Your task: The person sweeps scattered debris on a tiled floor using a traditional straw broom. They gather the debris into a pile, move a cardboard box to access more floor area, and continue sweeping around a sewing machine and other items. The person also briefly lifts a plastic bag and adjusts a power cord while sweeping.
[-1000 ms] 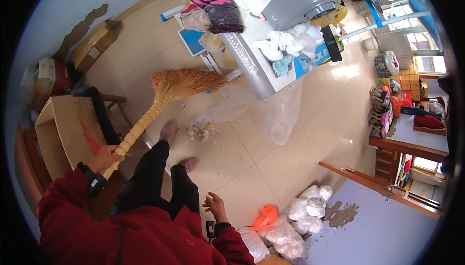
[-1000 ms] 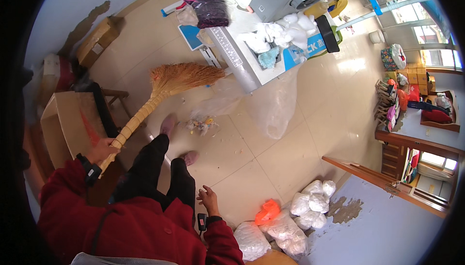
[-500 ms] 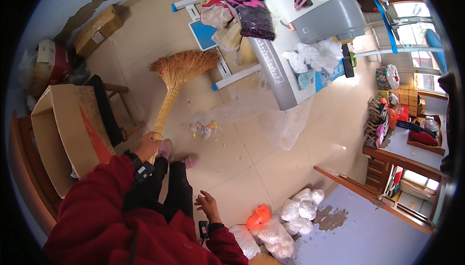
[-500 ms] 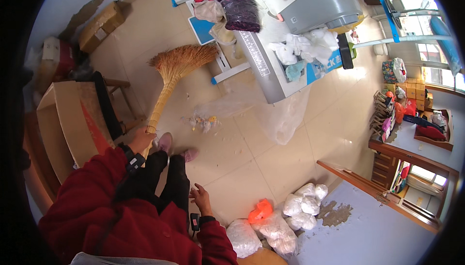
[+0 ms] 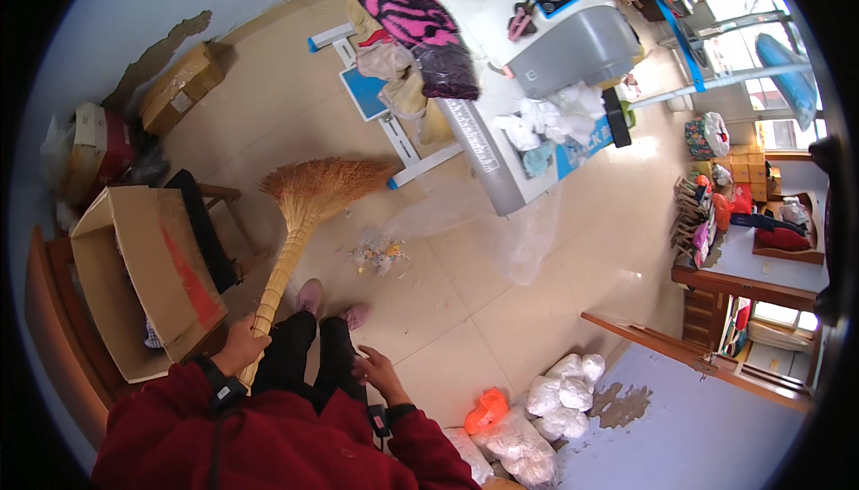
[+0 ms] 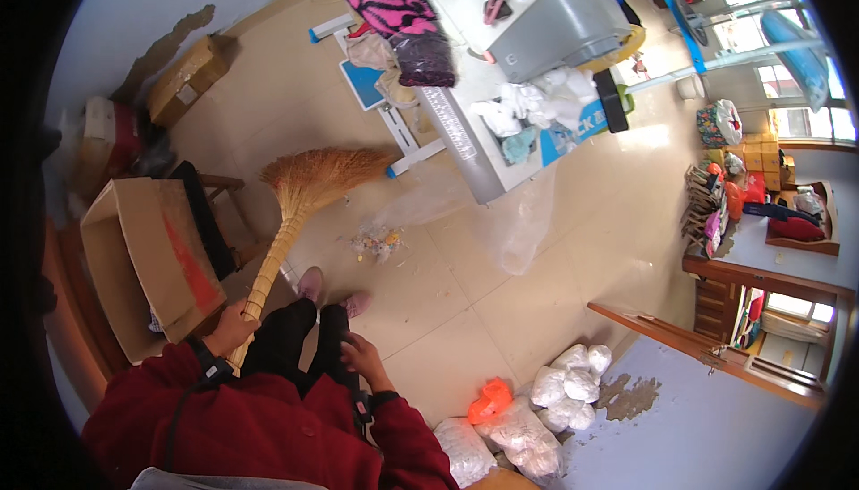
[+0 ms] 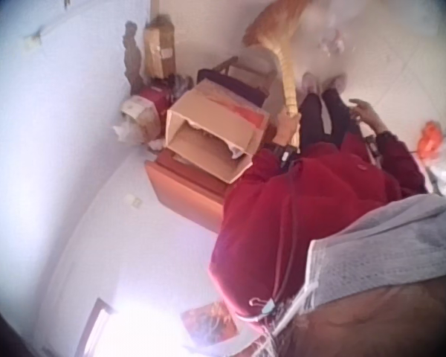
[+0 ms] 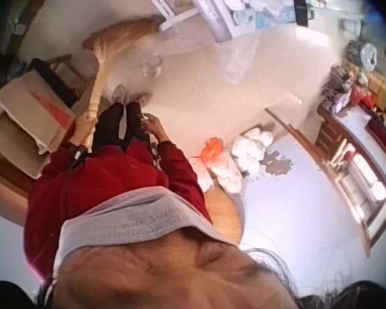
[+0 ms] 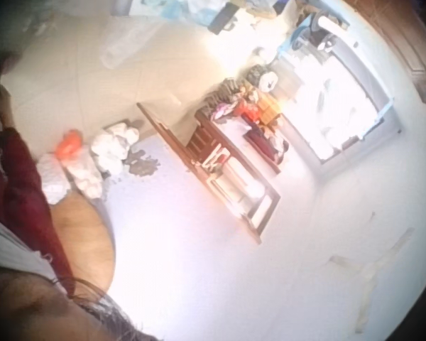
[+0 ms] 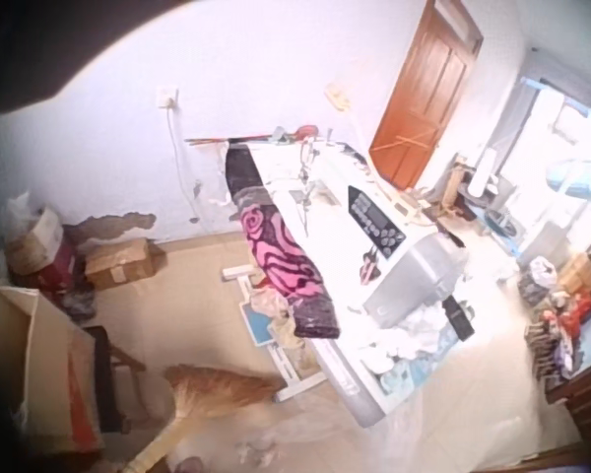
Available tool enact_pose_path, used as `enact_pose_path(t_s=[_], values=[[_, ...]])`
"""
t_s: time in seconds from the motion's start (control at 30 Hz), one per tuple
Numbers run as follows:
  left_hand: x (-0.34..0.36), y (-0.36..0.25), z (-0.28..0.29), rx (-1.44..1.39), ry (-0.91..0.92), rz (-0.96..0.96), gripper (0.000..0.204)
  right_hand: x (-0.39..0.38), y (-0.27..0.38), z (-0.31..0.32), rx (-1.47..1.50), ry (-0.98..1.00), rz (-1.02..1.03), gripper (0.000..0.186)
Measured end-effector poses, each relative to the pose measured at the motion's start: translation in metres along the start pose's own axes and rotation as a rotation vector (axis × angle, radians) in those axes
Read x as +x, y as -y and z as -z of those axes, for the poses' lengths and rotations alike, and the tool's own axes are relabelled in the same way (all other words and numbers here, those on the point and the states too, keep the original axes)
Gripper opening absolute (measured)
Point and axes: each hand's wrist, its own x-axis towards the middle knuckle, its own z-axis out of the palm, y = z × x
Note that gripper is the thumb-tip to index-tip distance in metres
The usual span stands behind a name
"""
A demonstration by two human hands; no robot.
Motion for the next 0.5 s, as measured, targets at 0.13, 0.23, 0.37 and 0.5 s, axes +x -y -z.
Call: enact_pose_path(t_s=[0.13,0.23,0.37,0.5], values=[[-0.002,-0.012,-0.036,0.338,-0.137,-0.164,0.043,0.046,0.055,-0.044,-0.124,0.161,0.114,0.049],[0.000,-0.024,-0.068,0.307,-0.066,-0.099,0.051,0.093,0.084,-0.085,-0.089,0.294,0.180,0.057],[-0.002,-0.032,-0.093,0.254,0.011,-0.116,0.054,0.122,0.081,-0.117,-0.198,-0.189,0.370,0.071],[-0.008,-0.029,-0.107,0.216,0.017,-0.413,0.061,0.120,0.069,-0.097,-0.235,-0.333,0.098,0.065]])
